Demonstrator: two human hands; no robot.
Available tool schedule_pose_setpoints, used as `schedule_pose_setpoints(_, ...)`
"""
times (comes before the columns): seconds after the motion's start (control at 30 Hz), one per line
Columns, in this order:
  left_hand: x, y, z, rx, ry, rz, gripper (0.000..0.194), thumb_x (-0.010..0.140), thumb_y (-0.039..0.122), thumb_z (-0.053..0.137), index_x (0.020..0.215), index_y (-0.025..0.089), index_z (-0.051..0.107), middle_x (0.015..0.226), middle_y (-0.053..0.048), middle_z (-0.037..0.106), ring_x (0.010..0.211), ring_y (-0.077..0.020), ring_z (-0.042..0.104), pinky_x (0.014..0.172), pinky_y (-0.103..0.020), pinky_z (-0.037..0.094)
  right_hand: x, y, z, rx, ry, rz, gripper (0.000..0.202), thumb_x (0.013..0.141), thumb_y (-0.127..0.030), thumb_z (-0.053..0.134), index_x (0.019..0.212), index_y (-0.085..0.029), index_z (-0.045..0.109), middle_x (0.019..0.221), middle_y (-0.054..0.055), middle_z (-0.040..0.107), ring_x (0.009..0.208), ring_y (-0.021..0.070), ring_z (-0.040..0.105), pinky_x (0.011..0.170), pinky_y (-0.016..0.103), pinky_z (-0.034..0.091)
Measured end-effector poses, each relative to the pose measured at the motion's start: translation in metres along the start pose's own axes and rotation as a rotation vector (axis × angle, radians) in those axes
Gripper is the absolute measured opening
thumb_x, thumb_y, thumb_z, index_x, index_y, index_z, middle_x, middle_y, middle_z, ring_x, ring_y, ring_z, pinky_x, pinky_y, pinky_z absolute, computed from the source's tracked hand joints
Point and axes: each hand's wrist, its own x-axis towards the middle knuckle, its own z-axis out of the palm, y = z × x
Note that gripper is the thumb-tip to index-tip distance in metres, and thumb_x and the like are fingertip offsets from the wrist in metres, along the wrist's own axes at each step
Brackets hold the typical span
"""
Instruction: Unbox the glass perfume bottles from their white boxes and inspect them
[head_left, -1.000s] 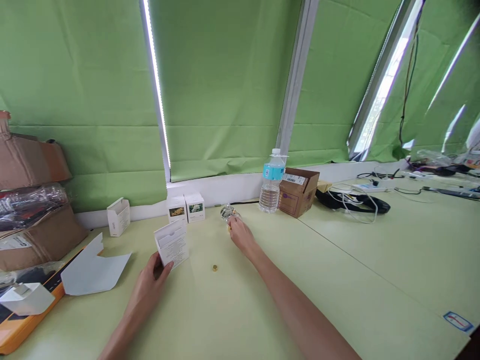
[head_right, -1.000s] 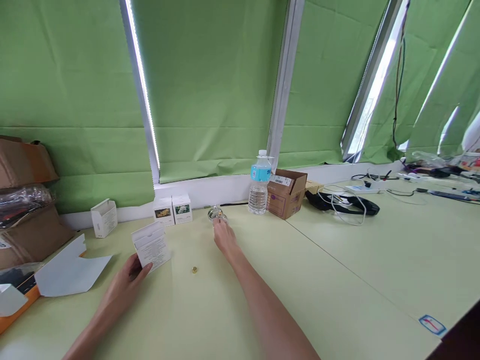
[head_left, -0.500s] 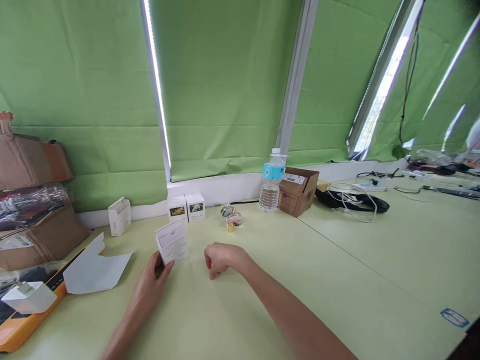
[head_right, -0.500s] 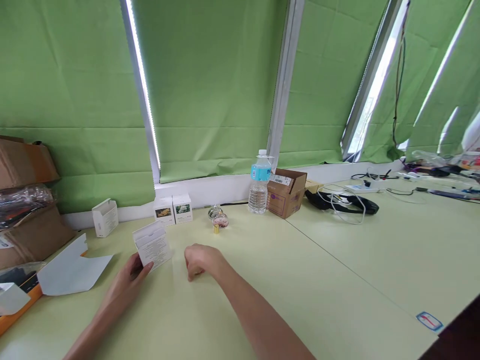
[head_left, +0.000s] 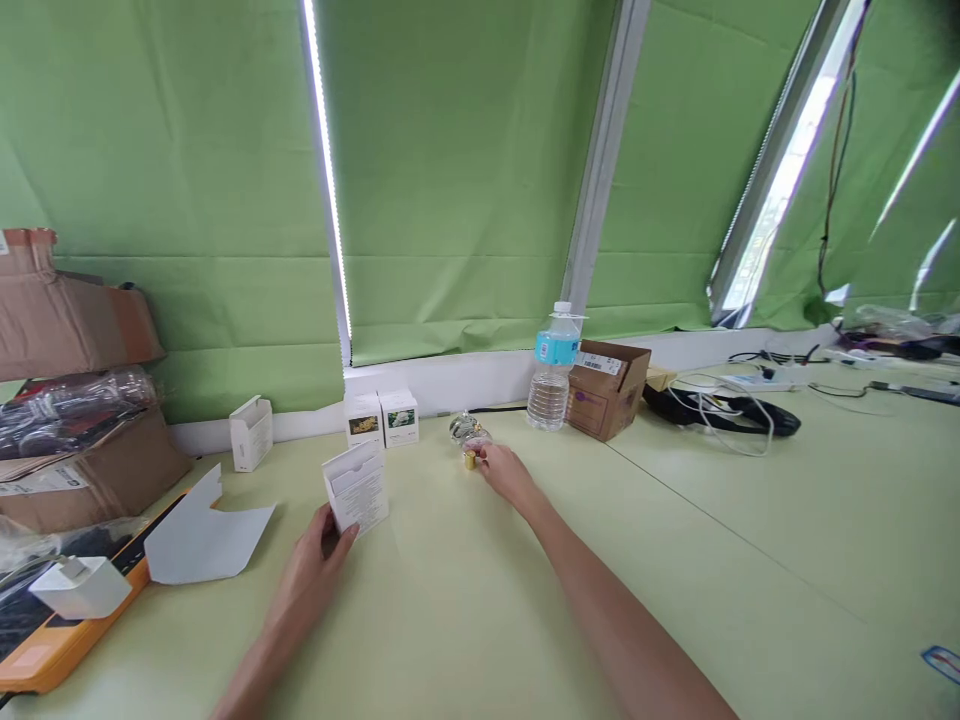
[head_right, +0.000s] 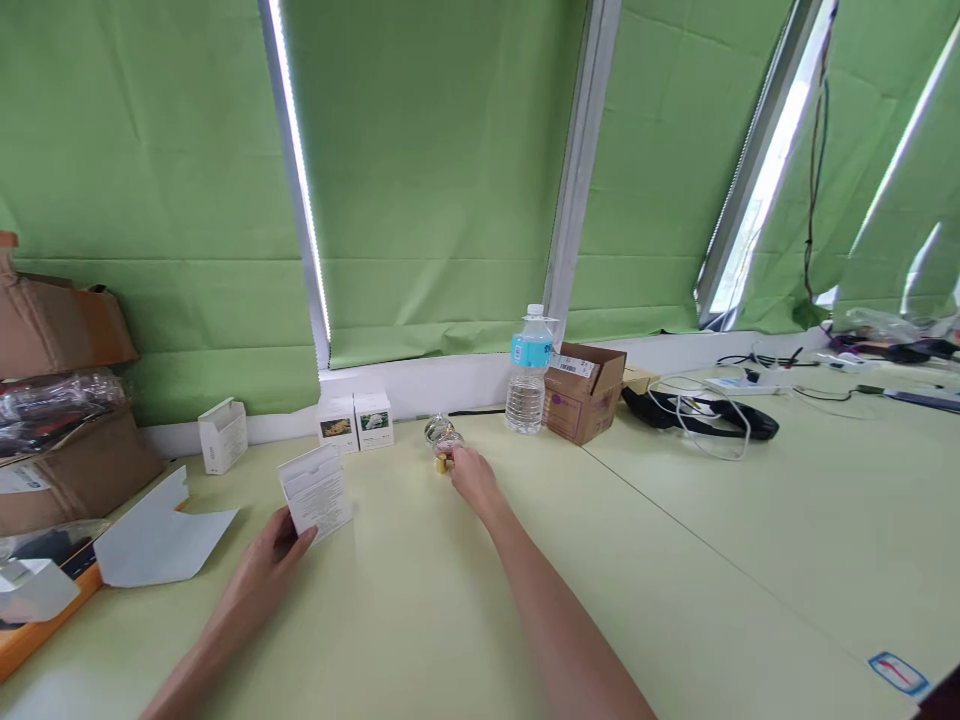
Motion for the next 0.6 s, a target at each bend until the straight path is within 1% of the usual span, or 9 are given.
schedule_pose_setpoints(0.1,-0.001,0.006,0.000,-0.027,-0.005,0.019,0.045,0.085,0.046,0.057,0.121,0.020,0.050,0.124,-0.011,0.062,0.114,-0.0274,0.059,0.099,-0.044,0.044,0.001,-0.001,-0.002,0.075,0.052,-0.031,0.029,0.080,-0.010,0.052,0.101,-0.023,0.067,0.093,0.004,0.070,0.086,0.0192,0.062,0.071,0.024,0.040)
schedule_pose_setpoints(0.17,-0.003,0.010,0.000,-0.035,-0.002,0.032,0.043,0.085,0.043,0.057,0.120,0.019,0.051,0.123,-0.011,0.063,0.113,-0.0269,0.059,0.098,-0.043,0.045,0.002,-0.005,-0.010,0.116,0.079,-0.049,0.020,0.082,-0.015,0.051,0.093,-0.020,0.068,0.088,0.006,0.069,0.082,0.0201,0.061,0.069,0.026,0.040)
schedule_pose_setpoints(0.23,-0.004,0.015,0.000,-0.028,0.001,0.041,0.041,0.085,0.042,0.057,0.118,0.019,0.052,0.121,-0.010,0.064,0.111,-0.0268,0.060,0.096,-0.042,0.046,0.003,-0.016,-0.021,0.158,0.096,-0.090,0.019,0.085,-0.019,0.049,0.088,-0.017,0.067,0.086,0.008,0.069,0.080,0.0200,0.061,0.068,0.027,0.040)
schedule_pose_setpoints(0.33,-0.006,0.019,0.001,-0.006,-0.003,0.057,0.039,0.085,0.041,0.056,0.117,0.019,0.054,0.119,-0.010,0.065,0.109,-0.0265,0.061,0.093,-0.040,0.047,-0.003,-0.049,-0.039,0.232,0.071,-0.219,0.019,0.087,-0.025,0.049,0.090,-0.018,0.066,0.084,0.005,0.069,0.077,0.0169,0.060,0.068,0.025,0.041)
schedule_pose_setpoints(0.4,-0.006,0.019,0.001,0.012,0.003,0.085,0.040,0.084,0.041,0.056,0.117,0.019,0.055,0.118,-0.009,0.066,0.108,-0.0261,0.062,0.092,-0.039,0.048,-0.013,-0.077,-0.047,0.278,0.036,-0.320,0.019,0.084,-0.031,0.055,0.097,-0.022,0.066,0.085,0.001,0.068,0.075,0.0145,0.060,0.068,0.024,0.042)
schedule_pose_setpoints(0.43,-0.006,0.018,0.002,0.026,0.009,0.104,0.040,0.084,0.042,0.056,0.118,0.019,0.055,0.117,-0.009,0.066,0.107,-0.0259,0.062,0.092,-0.039,0.048,-0.020,-0.090,-0.049,0.313,-0.003,-0.382,0.022,0.083,-0.034,0.057,0.102,-0.024,0.065,0.084,-0.001,0.068,0.073,0.0136,0.060,0.064,0.022,0.042)
schedule_pose_setpoints(0.5,-0.007,0.016,0.002,0.066,0.017,0.143,0.041,0.085,0.043,0.055,0.119,0.019,0.056,0.115,-0.009,0.066,0.104,-0.0253,0.062,0.090,-0.038,0.048,-0.034,-0.111,-0.048,0.429,-0.129,-0.544,0.030,0.085,-0.035,0.057,0.112,-0.025,0.061,0.081,0.000,0.067,0.071,0.0138,0.060,0.060,0.022,0.042)
schedule_pose_setpoints(0.53,-0.007,0.016,0.002,0.089,0.018,0.158,0.041,0.085,0.043,0.054,0.119,0.020,0.056,0.115,-0.009,0.066,0.102,-0.0248,0.063,0.089,-0.037,0.049,-0.040,-0.118,-0.046,0.415,-0.157,-0.576,0.030,0.085,-0.032,0.057,0.114,-0.025,0.061,0.078,-0.001,0.067,0.068,0.0139,0.060,0.058,0.022,0.041)
schedule_pose_setpoints(0.6,-0.008,0.015,0.002,0.129,0.014,0.179,0.041,0.085,0.044,0.054,0.119,0.021,0.056,0.113,-0.008,0.066,0.096,-0.0236,0.063,0.084,-0.035,0.050,-0.047,-0.127,-0.042,0.311,-0.118,-0.592,0.023,0.085,-0.025,0.055,0.106,-0.024,0.066,0.078,0.001,0.068,0.067,0.0150,0.060,0.058,0.023,0.038)
